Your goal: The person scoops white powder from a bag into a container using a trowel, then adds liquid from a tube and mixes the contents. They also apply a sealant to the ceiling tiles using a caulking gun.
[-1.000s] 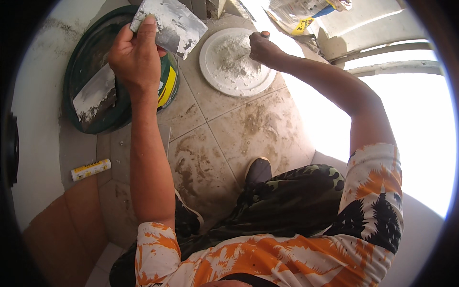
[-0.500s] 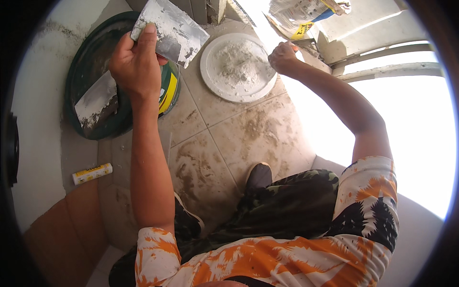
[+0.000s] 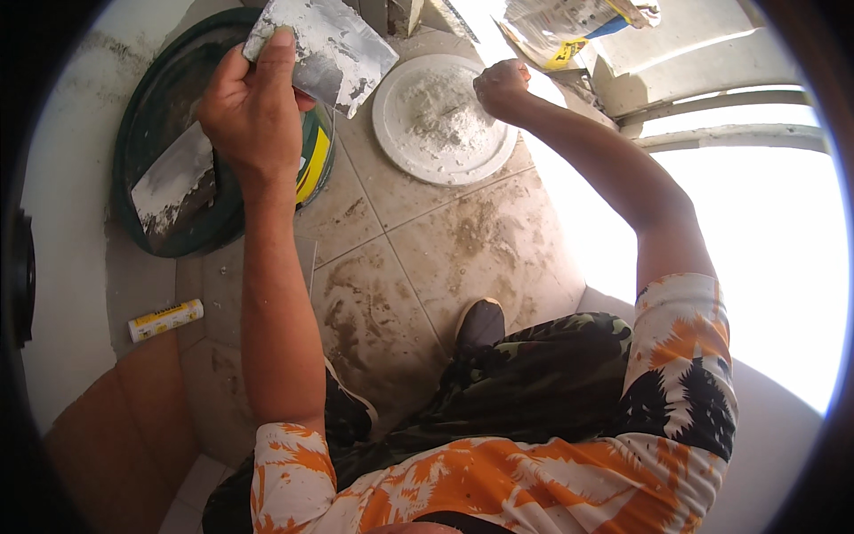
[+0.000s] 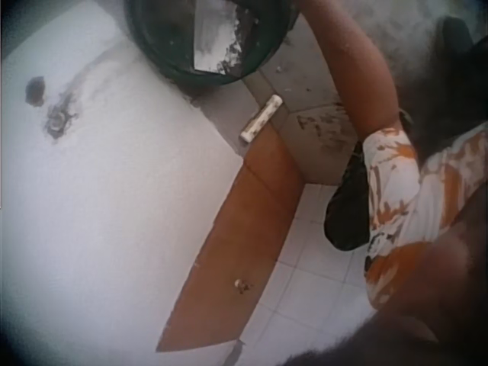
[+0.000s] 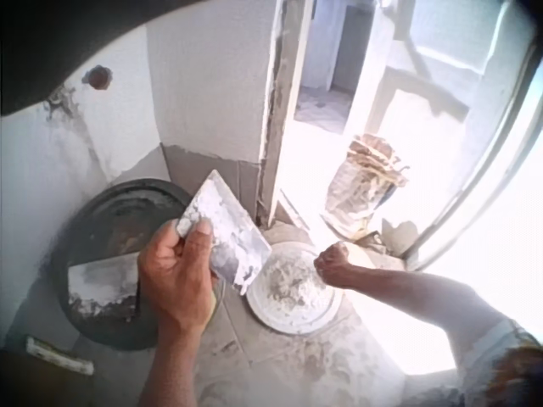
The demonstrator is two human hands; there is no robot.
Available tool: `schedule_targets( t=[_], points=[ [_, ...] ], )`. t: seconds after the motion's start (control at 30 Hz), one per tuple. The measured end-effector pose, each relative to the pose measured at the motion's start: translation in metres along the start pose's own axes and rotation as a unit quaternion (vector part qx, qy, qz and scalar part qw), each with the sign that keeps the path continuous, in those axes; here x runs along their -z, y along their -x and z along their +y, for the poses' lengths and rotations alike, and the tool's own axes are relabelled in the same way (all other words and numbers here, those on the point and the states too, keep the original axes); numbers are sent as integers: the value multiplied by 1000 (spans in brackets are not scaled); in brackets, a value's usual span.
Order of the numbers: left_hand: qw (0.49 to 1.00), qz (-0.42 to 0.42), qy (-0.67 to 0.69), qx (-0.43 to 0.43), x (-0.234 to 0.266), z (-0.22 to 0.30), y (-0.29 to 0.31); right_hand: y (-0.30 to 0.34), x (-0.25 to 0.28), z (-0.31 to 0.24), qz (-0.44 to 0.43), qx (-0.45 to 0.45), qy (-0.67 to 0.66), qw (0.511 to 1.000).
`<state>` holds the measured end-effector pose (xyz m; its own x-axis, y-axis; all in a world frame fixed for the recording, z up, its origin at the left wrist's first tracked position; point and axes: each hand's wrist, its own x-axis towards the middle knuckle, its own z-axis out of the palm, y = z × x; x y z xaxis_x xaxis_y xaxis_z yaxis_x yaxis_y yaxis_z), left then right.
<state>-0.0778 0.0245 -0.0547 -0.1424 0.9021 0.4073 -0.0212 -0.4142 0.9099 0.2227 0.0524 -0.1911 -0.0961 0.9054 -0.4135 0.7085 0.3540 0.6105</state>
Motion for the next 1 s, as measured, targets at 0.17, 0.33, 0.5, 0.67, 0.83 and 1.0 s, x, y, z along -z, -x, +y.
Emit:
schedule_targets(
  t=[0.17,0.33,0.5,0.67,0.83,1.0],
  points=[
    [1000,-6,-25,3,0,-1,-1,-25,-13,8,165,121,18,979],
    [1000,4,-20,8,2,-2,0,-7,-2,23,240,149,-83,956],
    [999,9,-14,-32,-1,-12,-3,13,6,0,223,157,-41,961],
    [1000,17,8,-3,2,0,0,44,59,-4,193,106,-141,965],
    [999,-12,-26,-14,1,-6,-2,22,19,-11,113,55,-151,981],
    [998,-10,-53,-37,12,-18,-6,26,46,-5,223,128,-200,945]
  ],
)
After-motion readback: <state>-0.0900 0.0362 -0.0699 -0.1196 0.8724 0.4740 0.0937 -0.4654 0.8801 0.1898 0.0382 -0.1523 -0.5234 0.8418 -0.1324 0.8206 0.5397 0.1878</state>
